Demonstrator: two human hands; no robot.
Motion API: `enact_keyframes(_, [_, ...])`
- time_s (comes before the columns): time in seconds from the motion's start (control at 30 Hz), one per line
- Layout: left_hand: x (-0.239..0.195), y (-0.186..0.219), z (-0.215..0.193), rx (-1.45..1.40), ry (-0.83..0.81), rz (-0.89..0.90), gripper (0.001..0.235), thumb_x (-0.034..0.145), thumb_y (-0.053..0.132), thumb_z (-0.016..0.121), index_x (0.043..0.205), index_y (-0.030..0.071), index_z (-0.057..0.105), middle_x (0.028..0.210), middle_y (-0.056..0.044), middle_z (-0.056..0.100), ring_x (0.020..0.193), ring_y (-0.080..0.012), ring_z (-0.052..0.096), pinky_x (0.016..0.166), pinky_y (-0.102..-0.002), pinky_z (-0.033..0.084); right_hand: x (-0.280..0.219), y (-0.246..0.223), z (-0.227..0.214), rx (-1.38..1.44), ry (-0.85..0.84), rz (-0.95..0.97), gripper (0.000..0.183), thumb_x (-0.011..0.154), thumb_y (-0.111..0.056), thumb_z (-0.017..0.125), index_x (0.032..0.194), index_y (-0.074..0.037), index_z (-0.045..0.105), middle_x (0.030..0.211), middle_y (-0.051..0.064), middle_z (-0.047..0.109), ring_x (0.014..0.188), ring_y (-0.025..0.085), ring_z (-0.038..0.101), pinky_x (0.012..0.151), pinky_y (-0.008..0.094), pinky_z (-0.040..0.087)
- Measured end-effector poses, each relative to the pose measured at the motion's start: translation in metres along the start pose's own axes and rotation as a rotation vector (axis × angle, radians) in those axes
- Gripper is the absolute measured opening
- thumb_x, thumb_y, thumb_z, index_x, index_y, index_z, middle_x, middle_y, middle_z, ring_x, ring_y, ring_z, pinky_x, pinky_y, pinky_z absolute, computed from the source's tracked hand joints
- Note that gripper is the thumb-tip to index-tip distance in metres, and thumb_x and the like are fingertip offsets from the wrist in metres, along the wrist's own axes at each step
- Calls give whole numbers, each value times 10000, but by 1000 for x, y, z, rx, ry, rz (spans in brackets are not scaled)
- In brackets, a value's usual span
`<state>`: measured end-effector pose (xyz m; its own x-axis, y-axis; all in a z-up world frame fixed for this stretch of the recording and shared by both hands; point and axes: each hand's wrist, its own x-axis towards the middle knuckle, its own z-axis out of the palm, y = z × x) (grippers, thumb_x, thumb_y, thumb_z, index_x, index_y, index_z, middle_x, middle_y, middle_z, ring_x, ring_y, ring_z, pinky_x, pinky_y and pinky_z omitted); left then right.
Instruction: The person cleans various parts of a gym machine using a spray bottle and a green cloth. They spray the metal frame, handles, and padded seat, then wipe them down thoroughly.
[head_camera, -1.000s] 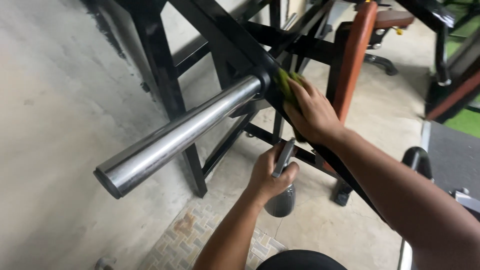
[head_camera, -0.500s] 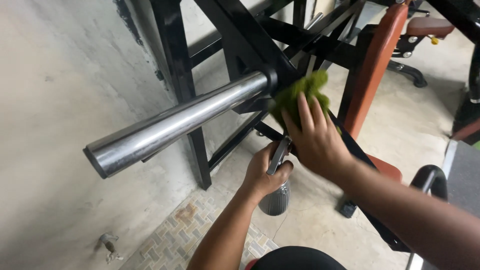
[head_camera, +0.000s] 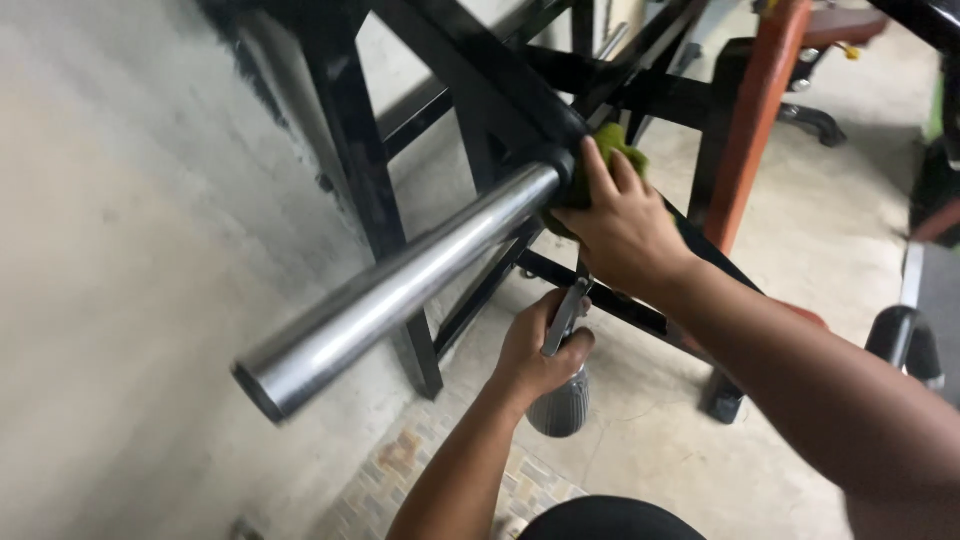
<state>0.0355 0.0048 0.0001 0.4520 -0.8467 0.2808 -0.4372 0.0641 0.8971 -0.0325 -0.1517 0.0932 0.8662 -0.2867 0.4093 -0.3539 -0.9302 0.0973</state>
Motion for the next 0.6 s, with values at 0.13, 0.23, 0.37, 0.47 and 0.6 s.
enact_keyframes(0.13, [3,7,-24,-29,-105,-31,321,799,192,643,1083,47,680,878,-116,742,762,-260,743,703,-362,573,0,-7,1,6,2,94,403,766,-209,724,1150,-322,774,1590,273,272,1396,500,376,1042,572,435])
enact_keyframes(0.23, [2,4,-32,13,-184,-71,338,782,211,641,1079,60,697,822,-112,739,712,-265,737,680,-362,573,-26,-10,6,2,108,100,360,824,-219,728,1167,-314,784,1613,234,342,1417,440,419,1073,541,450])
enact_keyframes(0.37, [9,0,-27,38,-305,-46,368,768,232,641,1090,67,706,812,-121,740,711,-276,734,695,-369,577,-82,-8,14,-52,216,180,408,782,-222,753,1177,-318,783,1577,193,426,1409,390,469,1107,525,459])
enact_keyframes(0.47, [9,-9,-12,10,-414,-14,385,771,249,641,1106,70,703,840,-140,739,755,-292,735,729,-384,577,-142,-9,28,-90,248,286,414,765,-223,770,1170,-306,776,1525,189,480,1372,398,505,1094,527,463])
enact_keyframes(0.6, [11,-5,17,-62,-542,104,404,783,269,639,1134,76,689,969,-144,757,897,-290,744,827,-389,577,-242,6,43,-91,328,412,406,737,-187,760,1141,-216,742,1423,204,562,1316,417,558,1074,536,474])
